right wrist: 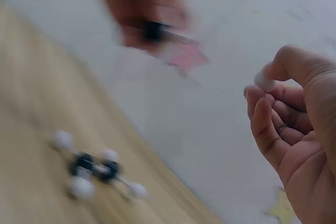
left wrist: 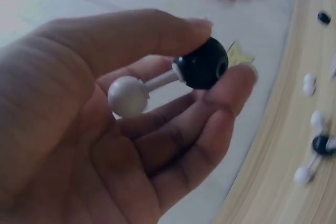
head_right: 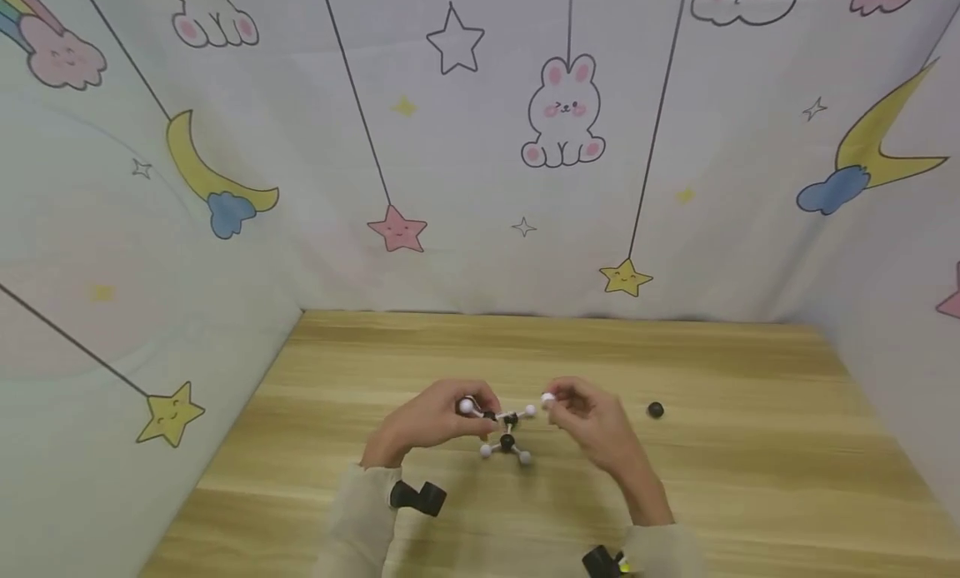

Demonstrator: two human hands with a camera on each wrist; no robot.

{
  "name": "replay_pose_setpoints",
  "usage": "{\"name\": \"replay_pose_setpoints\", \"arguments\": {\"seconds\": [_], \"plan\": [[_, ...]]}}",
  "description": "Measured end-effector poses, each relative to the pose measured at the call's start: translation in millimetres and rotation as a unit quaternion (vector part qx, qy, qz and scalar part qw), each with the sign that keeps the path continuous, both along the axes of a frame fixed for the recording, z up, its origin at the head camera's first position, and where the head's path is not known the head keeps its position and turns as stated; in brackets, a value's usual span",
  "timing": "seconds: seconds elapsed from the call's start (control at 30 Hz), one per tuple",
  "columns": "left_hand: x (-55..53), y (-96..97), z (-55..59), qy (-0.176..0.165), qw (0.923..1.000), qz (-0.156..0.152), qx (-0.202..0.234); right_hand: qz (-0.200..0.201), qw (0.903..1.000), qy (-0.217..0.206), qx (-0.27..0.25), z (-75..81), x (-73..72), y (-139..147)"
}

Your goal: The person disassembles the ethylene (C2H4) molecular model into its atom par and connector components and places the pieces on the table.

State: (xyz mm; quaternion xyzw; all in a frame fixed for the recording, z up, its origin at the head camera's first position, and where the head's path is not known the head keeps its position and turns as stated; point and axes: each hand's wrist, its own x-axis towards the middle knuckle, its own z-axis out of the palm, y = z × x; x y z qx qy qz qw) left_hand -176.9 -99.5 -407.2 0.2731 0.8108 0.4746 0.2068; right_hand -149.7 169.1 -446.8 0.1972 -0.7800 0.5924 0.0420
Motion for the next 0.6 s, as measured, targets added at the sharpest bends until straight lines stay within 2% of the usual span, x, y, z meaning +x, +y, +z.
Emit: {"name": "replay_pose_setpoints", "arguments": {"seconds": [0.13,0.2,0.37,0.6], "plan": [[-2.0,-24.2,2.5,0.009,0.9982,0.058,-0.012,-0.086,0.9962,0.001,0.009,-0.2,-6.0,31.2],[-3.2,-28.1,3.6,0.008,0.9975,0.069,-0.011,-0.103,0.9942,-0.010,0.030,-2.9,-8.6,40.9],[-3.7,-21.0,4.0,0.001,0.9988,0.049,0.002,-0.106,0.9911,-0.038,0.071,-14.1,-18.2,45.4],[-3.2,-15.4,1.7,-0.005,0.9980,0.063,-0.001,-0.130,0.9862,-0.048,0.091,-28.5,-30.0,44.8]]}}
